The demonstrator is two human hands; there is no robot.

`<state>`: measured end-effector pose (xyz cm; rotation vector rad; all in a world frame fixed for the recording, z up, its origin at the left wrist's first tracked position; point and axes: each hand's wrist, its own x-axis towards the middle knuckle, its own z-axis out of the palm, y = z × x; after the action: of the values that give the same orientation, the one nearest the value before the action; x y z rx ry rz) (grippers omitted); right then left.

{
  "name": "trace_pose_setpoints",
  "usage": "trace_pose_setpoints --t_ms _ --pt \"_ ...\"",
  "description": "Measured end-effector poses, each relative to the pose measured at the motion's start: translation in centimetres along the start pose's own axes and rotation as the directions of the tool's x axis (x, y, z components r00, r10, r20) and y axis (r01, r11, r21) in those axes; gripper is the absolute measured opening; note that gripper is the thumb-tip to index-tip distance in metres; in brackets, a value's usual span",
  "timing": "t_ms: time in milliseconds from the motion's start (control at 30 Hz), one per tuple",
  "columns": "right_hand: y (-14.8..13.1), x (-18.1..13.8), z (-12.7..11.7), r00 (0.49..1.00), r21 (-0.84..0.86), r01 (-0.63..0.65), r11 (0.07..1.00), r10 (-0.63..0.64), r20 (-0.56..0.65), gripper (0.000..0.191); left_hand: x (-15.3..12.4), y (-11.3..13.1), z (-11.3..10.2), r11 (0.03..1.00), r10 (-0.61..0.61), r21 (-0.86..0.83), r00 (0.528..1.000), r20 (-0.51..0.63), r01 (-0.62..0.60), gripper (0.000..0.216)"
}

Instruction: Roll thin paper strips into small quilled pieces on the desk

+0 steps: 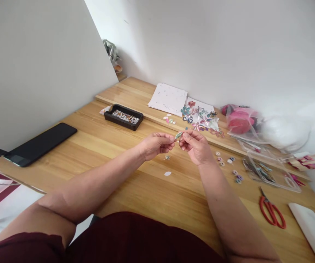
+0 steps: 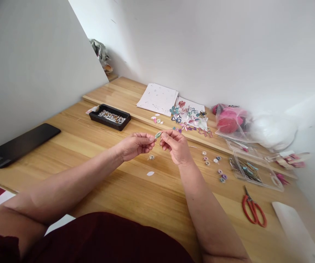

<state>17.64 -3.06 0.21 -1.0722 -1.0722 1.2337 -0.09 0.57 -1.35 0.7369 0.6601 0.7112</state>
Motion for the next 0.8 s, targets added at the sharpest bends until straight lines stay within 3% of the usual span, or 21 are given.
trace_pose_setpoints --t_ms 367,633,800 --pt "0.17 -0.05 0.48 0.994 -0.093 0.103 0.990 -0.106 -0.027 0.027 -0.11 -0.17 -0.18 1.000 -0.001 0.015 0.998 0.070 0.000 0.028" --pt "0.13 -0.09 0.32 0.998 -0.047 0.061 0.997 -0.061 -0.006 0.029 -0.13 -0.29 0.05 0.982 0.173 0.079 0.985 -0.009 -0.172 0.031" --pt "0.09 -0.09 0.54 0.996 -0.095 0.080 0.992 -0.084 -0.040 0.029 -0.12 -0.45 0.19 0.973 0.203 0.115 0.979 0.001 -0.202 0.030"
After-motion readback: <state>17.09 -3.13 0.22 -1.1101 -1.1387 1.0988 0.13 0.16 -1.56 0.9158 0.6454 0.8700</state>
